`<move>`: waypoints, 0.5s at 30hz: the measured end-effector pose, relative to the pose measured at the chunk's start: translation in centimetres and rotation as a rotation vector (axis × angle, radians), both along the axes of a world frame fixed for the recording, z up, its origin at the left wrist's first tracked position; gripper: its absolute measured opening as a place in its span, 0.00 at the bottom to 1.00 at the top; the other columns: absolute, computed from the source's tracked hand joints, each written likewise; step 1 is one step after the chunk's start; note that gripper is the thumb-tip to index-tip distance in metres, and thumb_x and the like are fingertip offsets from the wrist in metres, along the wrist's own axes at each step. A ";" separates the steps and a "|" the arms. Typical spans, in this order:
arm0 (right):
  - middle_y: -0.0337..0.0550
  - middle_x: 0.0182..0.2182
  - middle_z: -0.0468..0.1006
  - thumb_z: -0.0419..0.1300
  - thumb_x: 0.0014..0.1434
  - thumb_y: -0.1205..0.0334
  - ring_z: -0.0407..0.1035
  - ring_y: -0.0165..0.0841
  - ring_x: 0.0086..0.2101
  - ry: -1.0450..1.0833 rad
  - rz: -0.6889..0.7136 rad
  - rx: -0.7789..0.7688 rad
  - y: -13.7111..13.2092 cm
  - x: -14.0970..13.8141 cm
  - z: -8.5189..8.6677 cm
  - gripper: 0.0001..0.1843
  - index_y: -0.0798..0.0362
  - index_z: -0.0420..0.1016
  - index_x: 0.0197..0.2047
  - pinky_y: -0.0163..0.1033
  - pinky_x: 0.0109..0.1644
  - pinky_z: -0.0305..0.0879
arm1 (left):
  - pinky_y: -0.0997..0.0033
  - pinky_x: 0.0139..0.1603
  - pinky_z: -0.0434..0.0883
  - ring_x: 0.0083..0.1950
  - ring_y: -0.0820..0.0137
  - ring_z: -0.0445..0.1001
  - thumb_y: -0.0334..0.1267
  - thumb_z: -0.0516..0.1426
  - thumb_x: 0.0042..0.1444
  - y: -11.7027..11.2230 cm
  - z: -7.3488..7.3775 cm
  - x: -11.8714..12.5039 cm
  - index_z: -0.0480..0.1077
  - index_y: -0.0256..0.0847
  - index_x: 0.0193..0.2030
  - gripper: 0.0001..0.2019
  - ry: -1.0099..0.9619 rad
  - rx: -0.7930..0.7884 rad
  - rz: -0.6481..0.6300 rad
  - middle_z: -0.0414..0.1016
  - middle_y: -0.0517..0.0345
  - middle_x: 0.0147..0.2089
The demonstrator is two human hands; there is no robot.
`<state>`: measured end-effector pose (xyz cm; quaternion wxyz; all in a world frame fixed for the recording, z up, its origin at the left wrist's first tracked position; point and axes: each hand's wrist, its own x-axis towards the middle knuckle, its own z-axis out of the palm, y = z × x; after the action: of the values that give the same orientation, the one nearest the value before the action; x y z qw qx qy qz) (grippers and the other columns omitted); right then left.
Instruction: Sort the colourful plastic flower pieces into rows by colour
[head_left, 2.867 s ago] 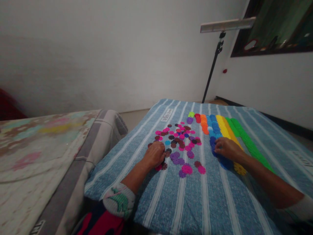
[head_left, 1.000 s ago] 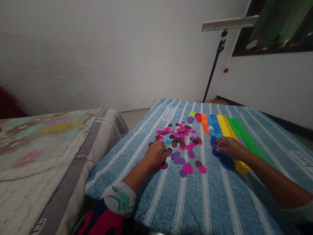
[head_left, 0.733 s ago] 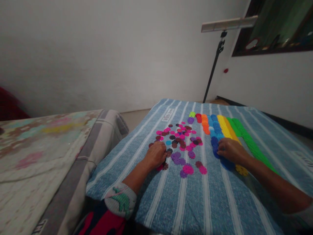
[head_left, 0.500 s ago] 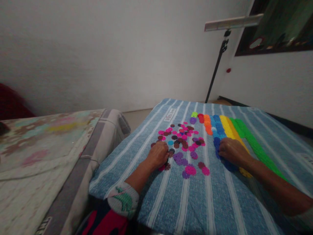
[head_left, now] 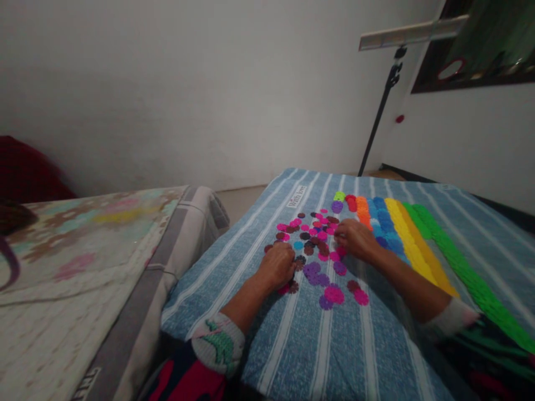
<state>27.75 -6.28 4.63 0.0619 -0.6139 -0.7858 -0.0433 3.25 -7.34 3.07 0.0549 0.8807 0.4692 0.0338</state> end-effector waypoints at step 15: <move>0.53 0.43 0.76 0.58 0.57 0.66 0.70 0.41 0.45 -0.102 0.058 -0.158 7.6 -3.7 -1.4 0.11 0.53 0.82 0.40 0.37 0.41 0.63 | 0.62 0.52 0.68 0.50 0.60 0.70 0.36 0.51 0.59 -0.7 0.5 0.1 0.74 0.35 0.35 0.11 0.052 -0.010 0.009 0.74 0.44 0.44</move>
<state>24.06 1.36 3.27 -0.0253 -0.5909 -0.8063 -0.0106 3.35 -8.00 3.60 0.0471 0.8788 0.4747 0.0089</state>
